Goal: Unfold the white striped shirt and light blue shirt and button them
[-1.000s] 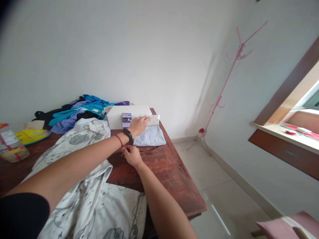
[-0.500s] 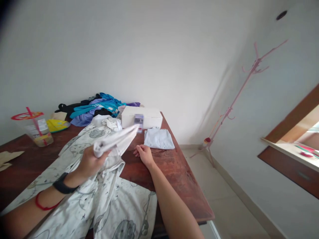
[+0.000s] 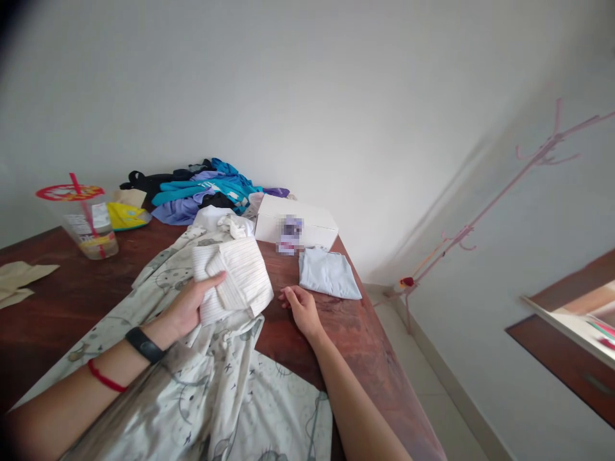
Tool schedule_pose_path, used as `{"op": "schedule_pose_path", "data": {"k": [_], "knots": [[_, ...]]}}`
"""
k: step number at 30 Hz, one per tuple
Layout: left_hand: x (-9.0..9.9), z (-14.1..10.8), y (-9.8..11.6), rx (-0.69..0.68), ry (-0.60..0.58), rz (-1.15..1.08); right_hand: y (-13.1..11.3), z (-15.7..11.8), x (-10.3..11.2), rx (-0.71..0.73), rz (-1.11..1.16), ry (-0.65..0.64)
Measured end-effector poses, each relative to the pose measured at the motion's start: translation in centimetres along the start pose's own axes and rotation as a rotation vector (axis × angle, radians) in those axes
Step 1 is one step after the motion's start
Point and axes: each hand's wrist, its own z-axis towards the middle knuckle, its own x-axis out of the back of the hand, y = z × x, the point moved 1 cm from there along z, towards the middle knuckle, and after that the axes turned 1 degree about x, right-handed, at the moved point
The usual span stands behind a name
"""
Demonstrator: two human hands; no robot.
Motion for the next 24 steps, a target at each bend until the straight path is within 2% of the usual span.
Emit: {"op": "schedule_pose_path", "data": {"k": [7, 19, 24], "knots": [[-0.3, -0.8, -0.3, -0.043, -0.086, 0.050, 0.1, -0.1, 0.1, 0.008, -0.071, -0.036], [-0.3, -1.4, -0.5, -0.128, -0.171, 0.302, -0.3, -0.3, 0.1, 0.066, -0.114, -0.073], [-0.5, -2.0, -0.2, -0.226, -0.248, 0.438, -0.7, -0.4, 0.1, 0.083, -0.173, -0.076]]}}
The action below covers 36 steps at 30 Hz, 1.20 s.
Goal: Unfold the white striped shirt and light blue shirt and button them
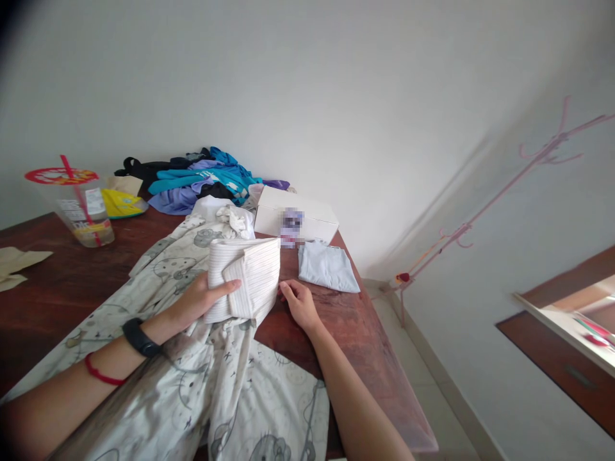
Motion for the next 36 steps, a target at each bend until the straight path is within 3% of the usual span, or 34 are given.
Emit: {"op": "schedule_pose_path", "data": {"k": [26, 36], "knots": [[-0.4, -0.8, 0.3, -0.190, -0.058, 0.248, 0.0, -0.3, 0.1, 0.049, -0.177, -0.050], [-0.5, -1.0, 0.6, -0.185, -0.041, 0.264, -0.1, -0.3, 0.2, 0.057, -0.186, -0.056]]}}
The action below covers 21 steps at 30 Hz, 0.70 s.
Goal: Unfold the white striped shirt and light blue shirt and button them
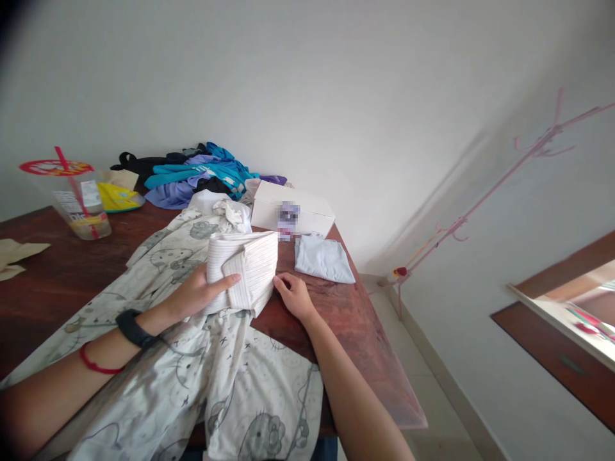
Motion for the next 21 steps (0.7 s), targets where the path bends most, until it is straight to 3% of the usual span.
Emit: {"op": "schedule_pose_path", "data": {"k": [21], "knots": [[-0.55, -0.22, 1.04, 0.020, -0.012, 0.150, -0.30, 0.23, 0.16, 0.066, -0.012, 0.055]]}}
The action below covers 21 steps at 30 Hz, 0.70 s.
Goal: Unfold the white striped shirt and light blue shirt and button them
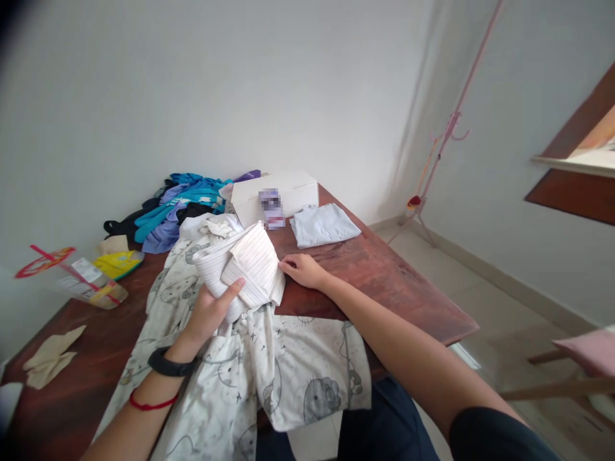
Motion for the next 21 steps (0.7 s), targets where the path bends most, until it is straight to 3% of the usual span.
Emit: {"op": "schedule_pose_path", "data": {"k": [8, 21], "knots": [[0.1, 0.5, -0.8, 0.031, 0.024, 0.022, 0.2, 0.2, 0.1, -0.018, 0.005, 0.015], [0.2, 1.0, -1.7, 0.143, 0.045, -0.164, -0.1, -0.1, -0.1, -0.014, 0.041, -0.010]]}}
